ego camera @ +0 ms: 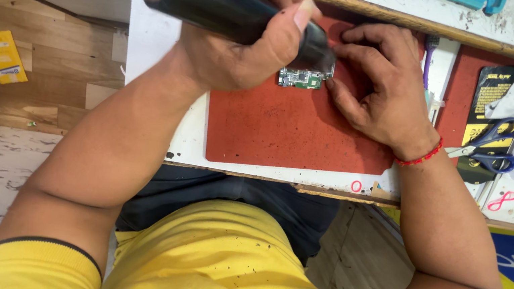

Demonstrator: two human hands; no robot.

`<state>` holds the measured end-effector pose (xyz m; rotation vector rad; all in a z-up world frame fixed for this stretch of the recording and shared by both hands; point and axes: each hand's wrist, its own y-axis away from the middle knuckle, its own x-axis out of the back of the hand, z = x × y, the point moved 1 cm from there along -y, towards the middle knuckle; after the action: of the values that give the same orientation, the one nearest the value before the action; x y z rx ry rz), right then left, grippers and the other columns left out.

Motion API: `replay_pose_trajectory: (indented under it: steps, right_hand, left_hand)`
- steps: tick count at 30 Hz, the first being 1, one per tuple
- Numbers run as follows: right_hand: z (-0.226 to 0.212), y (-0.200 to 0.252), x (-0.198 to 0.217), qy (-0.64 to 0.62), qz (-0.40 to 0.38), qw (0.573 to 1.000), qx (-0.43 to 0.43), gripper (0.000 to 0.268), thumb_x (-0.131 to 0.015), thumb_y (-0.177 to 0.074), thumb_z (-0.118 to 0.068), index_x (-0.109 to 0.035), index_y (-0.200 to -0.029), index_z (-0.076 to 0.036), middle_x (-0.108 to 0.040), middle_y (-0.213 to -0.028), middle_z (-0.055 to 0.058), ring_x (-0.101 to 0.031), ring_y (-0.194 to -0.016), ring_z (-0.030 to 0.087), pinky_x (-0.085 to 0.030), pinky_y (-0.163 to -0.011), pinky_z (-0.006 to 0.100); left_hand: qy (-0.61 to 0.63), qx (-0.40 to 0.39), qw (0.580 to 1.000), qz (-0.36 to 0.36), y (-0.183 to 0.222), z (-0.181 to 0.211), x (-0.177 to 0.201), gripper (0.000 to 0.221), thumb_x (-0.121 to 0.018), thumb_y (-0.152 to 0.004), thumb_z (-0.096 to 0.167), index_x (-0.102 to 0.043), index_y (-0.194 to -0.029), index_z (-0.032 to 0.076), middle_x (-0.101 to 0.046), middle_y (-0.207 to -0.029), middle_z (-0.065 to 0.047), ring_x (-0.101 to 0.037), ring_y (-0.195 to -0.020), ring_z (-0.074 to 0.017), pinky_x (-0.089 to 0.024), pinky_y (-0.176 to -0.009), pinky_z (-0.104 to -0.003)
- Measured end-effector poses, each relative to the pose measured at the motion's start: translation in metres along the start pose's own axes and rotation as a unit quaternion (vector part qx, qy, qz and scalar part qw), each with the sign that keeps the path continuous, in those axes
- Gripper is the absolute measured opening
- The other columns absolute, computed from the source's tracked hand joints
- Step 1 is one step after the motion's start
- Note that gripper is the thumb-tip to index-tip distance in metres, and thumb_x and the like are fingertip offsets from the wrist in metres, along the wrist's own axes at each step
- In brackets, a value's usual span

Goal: The person uses a purple brush to clean a small circuit board on a red mat. They then use a hot air gun to heat the board while holding it steady. Finally, they use a screwdriver to remove screws from the back of a smartphone chassis.

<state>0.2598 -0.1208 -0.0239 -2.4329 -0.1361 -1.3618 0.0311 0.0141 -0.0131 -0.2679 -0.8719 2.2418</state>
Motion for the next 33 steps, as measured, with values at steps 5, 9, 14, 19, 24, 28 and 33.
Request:
replay_pose_trajectory:
  steps: [5,9,14,19,24,28,33]
  right_hand:
    - [0.000,0.003,0.000,0.005,-0.003,1.000,-0.009,0.036,-0.083,-0.090,-0.012,-0.069,-0.123,-0.006,-0.061,-0.133,0.011,-0.057,-0.123,0.033,-0.045,-0.109,0.045]
    - [-0.001,-0.002,-0.001,0.006,0.001,1.000,-0.014,0.037,-0.083,-0.086,-0.013,-0.071,-0.121,-0.007,-0.062,-0.132,0.010,-0.058,-0.122,0.032,-0.045,-0.105,0.046]
    - [-0.001,-0.002,0.000,-0.005,0.003,1.000,-0.011,0.039,-0.083,-0.087,-0.014,-0.070,-0.122,-0.007,-0.061,-0.133,0.010,-0.058,-0.123,0.032,-0.045,-0.107,0.045]
    - [-0.001,-0.003,0.000,0.001,0.009,1.000,-0.012,0.038,-0.084,-0.086,-0.015,-0.070,-0.121,-0.009,-0.062,-0.132,0.009,-0.057,-0.121,0.032,-0.046,-0.106,0.045]
    - [0.001,0.001,0.000,-0.010,0.019,1.000,-0.005,0.037,-0.084,-0.088,-0.016,-0.070,-0.122,-0.009,-0.061,-0.131,0.009,-0.056,-0.119,0.032,-0.045,-0.105,0.045]
    - [0.003,0.001,-0.001,-0.010,0.027,1.000,0.006,0.036,-0.084,-0.087,-0.017,-0.070,-0.120,-0.007,-0.062,-0.131,0.009,-0.057,-0.121,0.032,-0.044,-0.104,0.044]
    - [0.006,0.004,-0.004,0.010,0.022,1.000,0.007,0.038,-0.083,-0.086,-0.018,-0.071,-0.120,-0.006,-0.061,-0.131,0.010,-0.056,-0.121,0.032,-0.044,-0.105,0.045]
  left_hand:
    - [0.058,0.025,0.998,-0.024,0.000,0.000,0.004,0.020,-0.060,-0.108,0.006,-0.053,-0.091,-0.003,-0.066,-0.088,-0.014,-0.072,-0.080,-0.0168,-0.060,-0.072,-0.025]
    - [-0.014,-0.008,1.000,-0.020,-0.011,0.003,0.008,0.020,-0.063,-0.103,0.005,-0.052,-0.087,-0.001,-0.068,-0.082,-0.014,-0.075,-0.073,-0.0182,-0.061,-0.068,-0.025]
    - [0.017,0.001,1.000,-0.023,-0.008,0.002,0.001,0.019,-0.064,-0.099,0.004,-0.053,-0.085,0.000,-0.068,-0.082,-0.014,-0.073,-0.068,-0.0179,-0.058,-0.062,-0.023]
    - [-0.006,0.024,1.000,-0.002,-0.008,0.006,0.002,0.021,-0.064,-0.103,0.011,-0.055,-0.088,-0.001,-0.071,-0.088,-0.018,-0.069,-0.066,-0.0176,-0.052,-0.059,-0.024]
    - [0.059,0.087,0.994,0.013,-0.009,0.007,0.003,0.031,-0.065,-0.104,0.023,-0.052,-0.087,0.001,-0.072,-0.087,-0.018,-0.071,-0.067,-0.0156,-0.054,-0.059,-0.023]
    - [0.010,0.105,0.994,0.010,-0.008,0.011,0.002,0.035,-0.065,-0.106,0.026,-0.050,-0.085,0.002,-0.069,-0.082,-0.017,-0.075,-0.071,-0.0189,-0.055,-0.060,-0.024]
    - [-0.084,0.084,0.993,0.015,-0.008,0.012,0.000,0.033,-0.063,-0.100,0.025,-0.050,-0.083,0.000,-0.074,-0.084,-0.023,-0.067,-0.063,-0.0179,-0.048,-0.055,-0.023]
